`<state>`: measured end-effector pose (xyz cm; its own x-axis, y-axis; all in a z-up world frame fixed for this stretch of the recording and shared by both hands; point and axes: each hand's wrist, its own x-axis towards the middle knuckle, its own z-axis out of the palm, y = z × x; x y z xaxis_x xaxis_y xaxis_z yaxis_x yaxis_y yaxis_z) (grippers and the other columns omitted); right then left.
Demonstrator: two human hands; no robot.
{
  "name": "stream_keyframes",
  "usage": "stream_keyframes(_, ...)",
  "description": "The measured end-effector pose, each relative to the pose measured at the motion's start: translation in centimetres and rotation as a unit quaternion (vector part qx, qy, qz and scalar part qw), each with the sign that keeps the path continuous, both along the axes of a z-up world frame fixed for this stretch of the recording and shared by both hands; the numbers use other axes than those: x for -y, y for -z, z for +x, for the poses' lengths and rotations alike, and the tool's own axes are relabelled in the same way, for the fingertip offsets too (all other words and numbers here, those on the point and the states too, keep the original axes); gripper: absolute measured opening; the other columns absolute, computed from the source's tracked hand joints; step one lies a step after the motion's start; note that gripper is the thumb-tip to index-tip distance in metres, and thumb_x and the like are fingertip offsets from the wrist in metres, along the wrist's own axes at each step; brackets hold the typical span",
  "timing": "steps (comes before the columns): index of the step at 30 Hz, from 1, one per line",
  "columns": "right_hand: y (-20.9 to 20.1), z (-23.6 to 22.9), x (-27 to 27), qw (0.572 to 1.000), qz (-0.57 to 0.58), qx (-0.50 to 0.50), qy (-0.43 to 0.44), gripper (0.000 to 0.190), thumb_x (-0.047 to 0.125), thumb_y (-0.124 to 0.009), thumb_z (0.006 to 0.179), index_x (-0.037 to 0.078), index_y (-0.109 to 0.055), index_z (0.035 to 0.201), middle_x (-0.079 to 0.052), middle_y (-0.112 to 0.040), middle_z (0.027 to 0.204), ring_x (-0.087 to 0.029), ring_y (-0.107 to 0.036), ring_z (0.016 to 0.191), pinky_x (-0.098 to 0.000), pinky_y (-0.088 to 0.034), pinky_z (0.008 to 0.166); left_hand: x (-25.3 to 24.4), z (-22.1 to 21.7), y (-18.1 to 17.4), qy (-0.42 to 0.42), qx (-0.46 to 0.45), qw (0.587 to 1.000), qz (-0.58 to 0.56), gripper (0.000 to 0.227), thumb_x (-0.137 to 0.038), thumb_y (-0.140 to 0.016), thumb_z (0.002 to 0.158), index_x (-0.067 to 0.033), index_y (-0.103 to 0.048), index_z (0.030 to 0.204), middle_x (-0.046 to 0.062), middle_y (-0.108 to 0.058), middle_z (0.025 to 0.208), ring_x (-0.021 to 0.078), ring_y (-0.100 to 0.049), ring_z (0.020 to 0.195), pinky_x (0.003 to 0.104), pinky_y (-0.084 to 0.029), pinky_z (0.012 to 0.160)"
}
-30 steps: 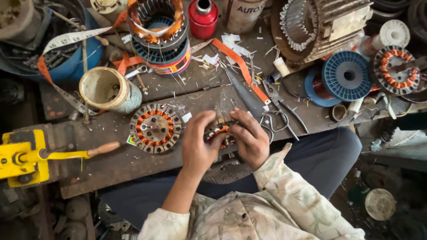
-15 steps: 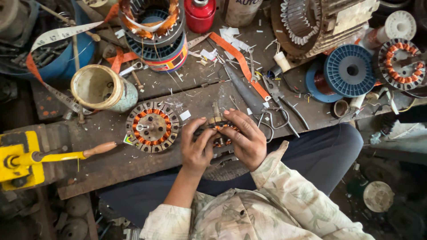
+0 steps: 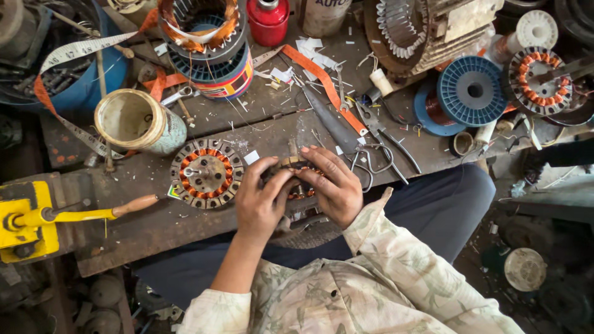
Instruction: The person sits on the floor and works on a motor stator, using scissors to cut white insulating tape and inserting the pieces into the stator slots. The person repeatedly cuts tape and places it into the stator, handling the stator and tape throughout the process.
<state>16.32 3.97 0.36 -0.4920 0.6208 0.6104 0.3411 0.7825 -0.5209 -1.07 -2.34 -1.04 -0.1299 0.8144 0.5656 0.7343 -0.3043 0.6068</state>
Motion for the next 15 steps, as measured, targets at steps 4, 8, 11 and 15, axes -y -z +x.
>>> stream_keyframes(4,0.0,-0.3,0.0,1.0,0.002,-0.013,0.016,0.037,-0.007,-0.074,0.076,0.006,-0.072,0.111,-0.016,-0.065,0.134,-0.041,-0.066,0.123,-0.0463,-0.057,0.102,-0.3,-0.1,-1.2,0.006,-0.008,1.0,-0.027,0.036,-0.01,-0.086,0.082,-0.0121,-0.067,0.113,0.011,-0.062,0.12,0.0309,-0.067,0.105,0.04,-0.056,0.085)
stream_keyframes(8,-0.1,-0.5,0.1,0.999,-0.007,-0.038,0.031,0.031,-0.001,-0.082,0.079,0.005,-0.069,0.106,-0.015,-0.067,0.129,-0.038,-0.069,0.12,-0.0431,-0.059,0.099,-0.4,-0.4,-1.9,0.023,-0.035,0.998,-0.044,0.039,-0.008,-0.083,0.082,-0.0106,-0.066,0.117,0.01,-0.062,0.119,0.0308,-0.067,0.104,0.041,-0.056,0.086)
stream_keyframes(11,-0.5,-0.8,-0.1,0.999,0.0,-0.04,0.034,0.031,-0.001,-0.084,0.078,0.004,-0.069,0.104,-0.015,-0.068,0.128,-0.037,-0.07,0.119,-0.0419,-0.06,0.099,-0.4,-0.5,-2.0,0.027,-0.038,0.998,-0.044,0.039,-0.008,-0.083,0.083,-0.0094,-0.065,0.118,0.011,-0.061,0.119,0.0316,-0.067,0.104,0.041,-0.056,0.086)
stream_keyframes(15,-0.7,-0.9,-0.1,0.999,-0.001,-0.035,0.039,0.03,-0.001,-0.083,0.077,0.005,-0.069,0.102,-0.015,-0.068,0.127,-0.037,-0.07,0.119,-0.0412,-0.06,0.098,-0.3,-0.3,-1.9,0.022,-0.037,0.999,-0.032,0.038,-0.009,-0.083,0.084,-0.0072,-0.064,0.117,0.012,-0.061,0.121,0.0329,-0.067,0.107,0.042,-0.056,0.089)
